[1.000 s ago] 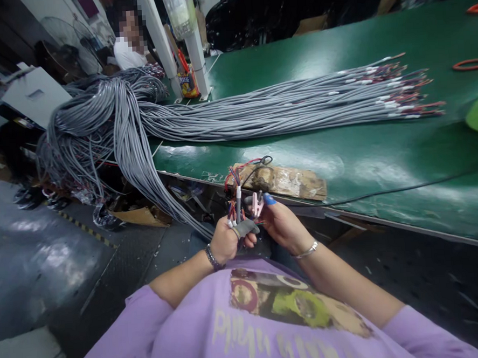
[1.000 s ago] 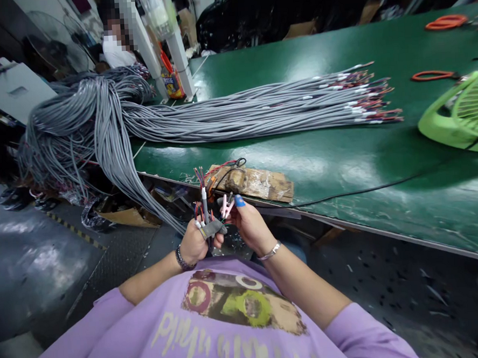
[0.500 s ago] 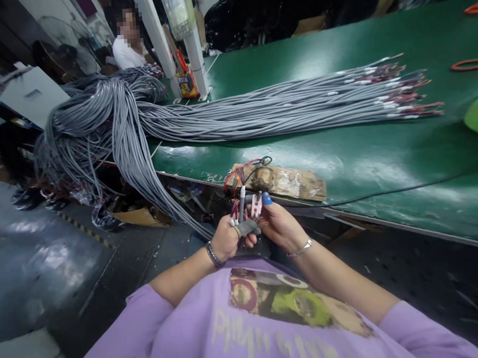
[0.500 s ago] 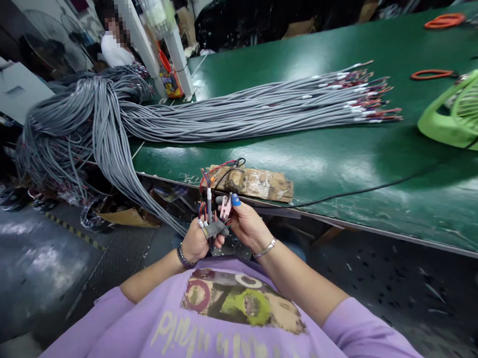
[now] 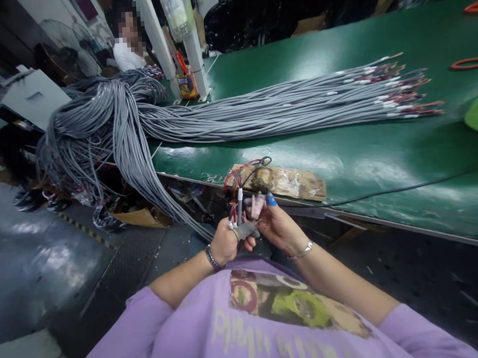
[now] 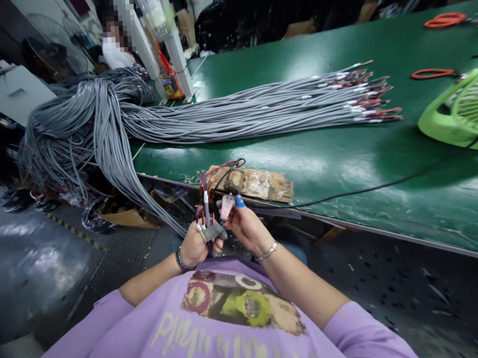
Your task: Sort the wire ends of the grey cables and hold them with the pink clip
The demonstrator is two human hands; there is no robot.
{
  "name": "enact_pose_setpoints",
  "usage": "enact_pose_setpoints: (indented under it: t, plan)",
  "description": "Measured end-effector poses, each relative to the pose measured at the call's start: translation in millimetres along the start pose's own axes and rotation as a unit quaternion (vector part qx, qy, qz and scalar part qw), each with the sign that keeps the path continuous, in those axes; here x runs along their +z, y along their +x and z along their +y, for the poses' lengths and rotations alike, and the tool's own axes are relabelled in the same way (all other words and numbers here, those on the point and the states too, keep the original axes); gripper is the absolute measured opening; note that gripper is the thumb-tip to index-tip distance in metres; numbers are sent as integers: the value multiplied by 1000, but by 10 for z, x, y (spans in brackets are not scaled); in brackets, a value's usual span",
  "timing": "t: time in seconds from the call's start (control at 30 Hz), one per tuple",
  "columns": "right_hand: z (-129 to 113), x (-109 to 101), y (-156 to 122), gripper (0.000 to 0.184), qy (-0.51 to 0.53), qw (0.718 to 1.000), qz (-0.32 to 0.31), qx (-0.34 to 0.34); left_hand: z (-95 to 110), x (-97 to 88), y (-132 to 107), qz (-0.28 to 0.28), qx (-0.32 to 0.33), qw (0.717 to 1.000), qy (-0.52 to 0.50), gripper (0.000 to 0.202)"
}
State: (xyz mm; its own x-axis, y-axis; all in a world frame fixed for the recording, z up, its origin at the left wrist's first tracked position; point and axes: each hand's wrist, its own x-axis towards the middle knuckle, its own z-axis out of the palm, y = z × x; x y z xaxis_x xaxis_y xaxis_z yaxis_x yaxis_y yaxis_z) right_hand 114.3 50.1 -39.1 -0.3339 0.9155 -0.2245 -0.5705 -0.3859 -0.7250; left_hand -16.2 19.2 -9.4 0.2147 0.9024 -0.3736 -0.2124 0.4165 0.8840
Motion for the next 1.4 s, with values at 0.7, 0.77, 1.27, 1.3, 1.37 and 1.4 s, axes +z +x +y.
enact_pose_setpoints:
  t: [0.7, 0.77, 1.27, 1.3, 1.37, 1.4]
  plan:
    - [-48, 13, -47, 40, -43, 996, 71, -36, -5, 78, -66, 77, 67, 994, 46, 52]
    - [-28, 31, -51, 41, -89, 985, 115, -89, -35, 71, -38, 83, 78, 992, 54, 50]
    - [-42, 120, 35, 50, 42, 999, 15, 2, -215, -35, 37, 54, 147, 981, 117, 29]
    - [-42, 120, 38, 49, 51, 999, 17, 0, -223, -39, 38, 52, 146, 981, 120, 30]
    - [-40, 131, 36, 48, 62, 998, 10, 4, -225, -39, 38, 47, 145, 981, 119, 31]
    - [-37, 135, 33, 48, 65, 998, 5, 5, -219, -37, 36, 45, 144, 982, 116, 32]
